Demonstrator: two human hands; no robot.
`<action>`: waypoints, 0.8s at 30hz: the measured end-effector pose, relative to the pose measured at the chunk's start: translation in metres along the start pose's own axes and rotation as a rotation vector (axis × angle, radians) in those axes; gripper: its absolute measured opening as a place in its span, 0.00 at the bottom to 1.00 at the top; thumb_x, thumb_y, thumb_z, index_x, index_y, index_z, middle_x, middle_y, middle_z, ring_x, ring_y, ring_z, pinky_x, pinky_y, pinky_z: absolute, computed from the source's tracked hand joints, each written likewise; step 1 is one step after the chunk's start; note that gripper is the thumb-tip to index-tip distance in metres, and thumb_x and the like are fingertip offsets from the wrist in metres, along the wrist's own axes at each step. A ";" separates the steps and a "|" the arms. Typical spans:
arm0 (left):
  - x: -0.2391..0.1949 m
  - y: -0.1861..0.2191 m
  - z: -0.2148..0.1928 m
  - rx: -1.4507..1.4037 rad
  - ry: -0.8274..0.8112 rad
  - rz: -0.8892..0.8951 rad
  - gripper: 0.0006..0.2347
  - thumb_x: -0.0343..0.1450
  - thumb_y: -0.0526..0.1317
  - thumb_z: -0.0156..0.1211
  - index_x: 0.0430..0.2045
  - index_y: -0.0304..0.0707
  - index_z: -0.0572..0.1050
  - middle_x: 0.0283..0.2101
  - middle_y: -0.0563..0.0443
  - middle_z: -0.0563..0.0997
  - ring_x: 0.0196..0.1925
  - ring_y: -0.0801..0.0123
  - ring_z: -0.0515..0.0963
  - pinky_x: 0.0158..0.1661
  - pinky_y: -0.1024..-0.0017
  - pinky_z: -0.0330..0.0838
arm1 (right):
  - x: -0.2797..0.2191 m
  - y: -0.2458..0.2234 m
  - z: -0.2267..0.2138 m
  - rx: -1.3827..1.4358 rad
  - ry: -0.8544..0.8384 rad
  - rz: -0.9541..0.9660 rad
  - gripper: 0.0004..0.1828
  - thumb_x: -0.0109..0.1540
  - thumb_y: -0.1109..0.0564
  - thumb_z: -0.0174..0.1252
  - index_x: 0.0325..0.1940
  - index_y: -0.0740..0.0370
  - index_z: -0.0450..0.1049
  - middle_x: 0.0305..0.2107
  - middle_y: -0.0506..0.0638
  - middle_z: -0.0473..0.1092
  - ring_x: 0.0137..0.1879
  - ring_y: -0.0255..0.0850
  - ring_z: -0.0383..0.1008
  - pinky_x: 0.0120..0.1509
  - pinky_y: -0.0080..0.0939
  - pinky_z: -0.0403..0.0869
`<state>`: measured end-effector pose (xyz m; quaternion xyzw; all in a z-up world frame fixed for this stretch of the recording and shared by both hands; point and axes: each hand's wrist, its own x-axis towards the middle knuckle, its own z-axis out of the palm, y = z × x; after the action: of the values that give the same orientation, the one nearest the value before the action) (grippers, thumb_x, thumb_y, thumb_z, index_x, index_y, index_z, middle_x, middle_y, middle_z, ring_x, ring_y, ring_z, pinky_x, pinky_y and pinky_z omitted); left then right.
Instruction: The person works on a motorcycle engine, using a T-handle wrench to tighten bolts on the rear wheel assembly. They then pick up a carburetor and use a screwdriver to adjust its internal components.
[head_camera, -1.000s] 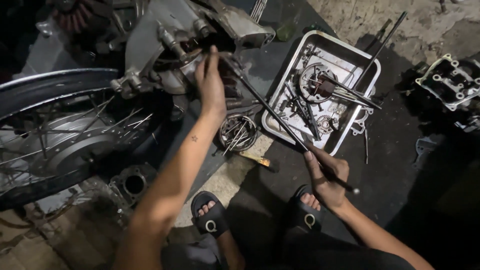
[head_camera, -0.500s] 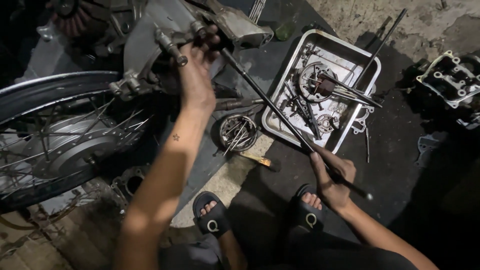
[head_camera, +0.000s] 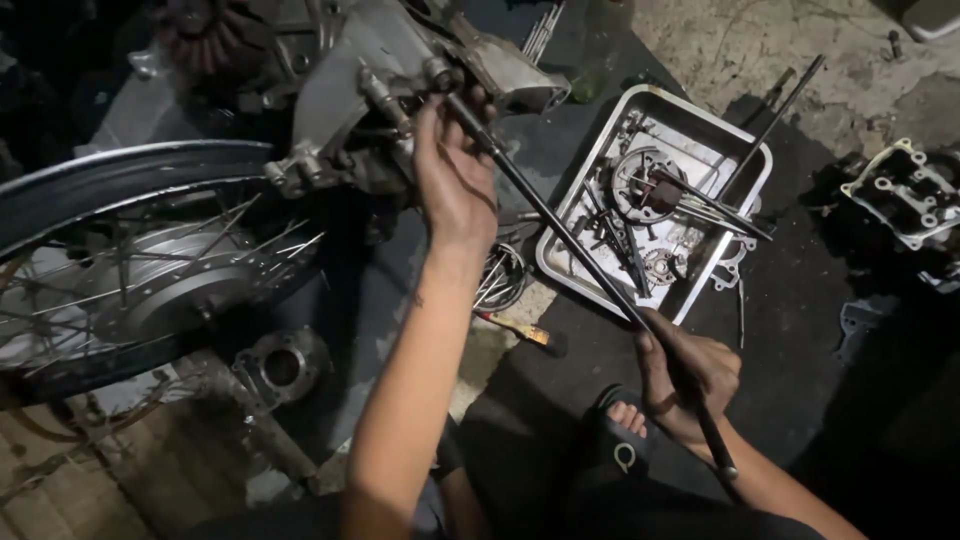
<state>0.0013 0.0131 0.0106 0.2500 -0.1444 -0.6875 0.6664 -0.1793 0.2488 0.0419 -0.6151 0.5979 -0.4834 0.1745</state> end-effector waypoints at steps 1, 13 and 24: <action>-0.003 0.000 0.000 0.012 0.044 -0.021 0.15 0.77 0.48 0.51 0.49 0.37 0.75 0.44 0.49 0.83 0.45 0.70 0.80 0.39 0.74 0.66 | 0.002 -0.003 0.000 -0.035 0.001 0.008 0.12 0.62 0.67 0.58 0.47 0.77 0.77 0.15 0.49 0.71 0.14 0.32 0.58 0.22 0.31 0.57; -0.024 0.013 0.011 0.067 -0.098 0.060 0.16 0.78 0.44 0.58 0.57 0.34 0.75 0.44 0.48 0.84 0.41 0.74 0.82 0.41 0.79 0.76 | -0.003 0.019 0.009 -0.086 -0.018 -0.098 0.14 0.62 0.66 0.58 0.51 0.76 0.76 0.11 0.46 0.69 0.12 0.31 0.55 0.18 0.30 0.57; -0.022 0.021 0.011 0.060 -0.150 0.068 0.15 0.78 0.40 0.58 0.57 0.30 0.73 0.59 0.47 0.79 0.53 0.71 0.82 0.51 0.76 0.80 | -0.004 0.018 0.011 -0.360 0.051 -0.361 0.11 0.66 0.62 0.58 0.47 0.73 0.81 0.06 0.38 0.55 0.11 0.29 0.52 0.19 0.31 0.59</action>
<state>0.0129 0.0323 0.0349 0.2126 -0.2227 -0.6766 0.6689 -0.1801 0.2439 0.0210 -0.7207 0.5589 -0.4079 -0.0420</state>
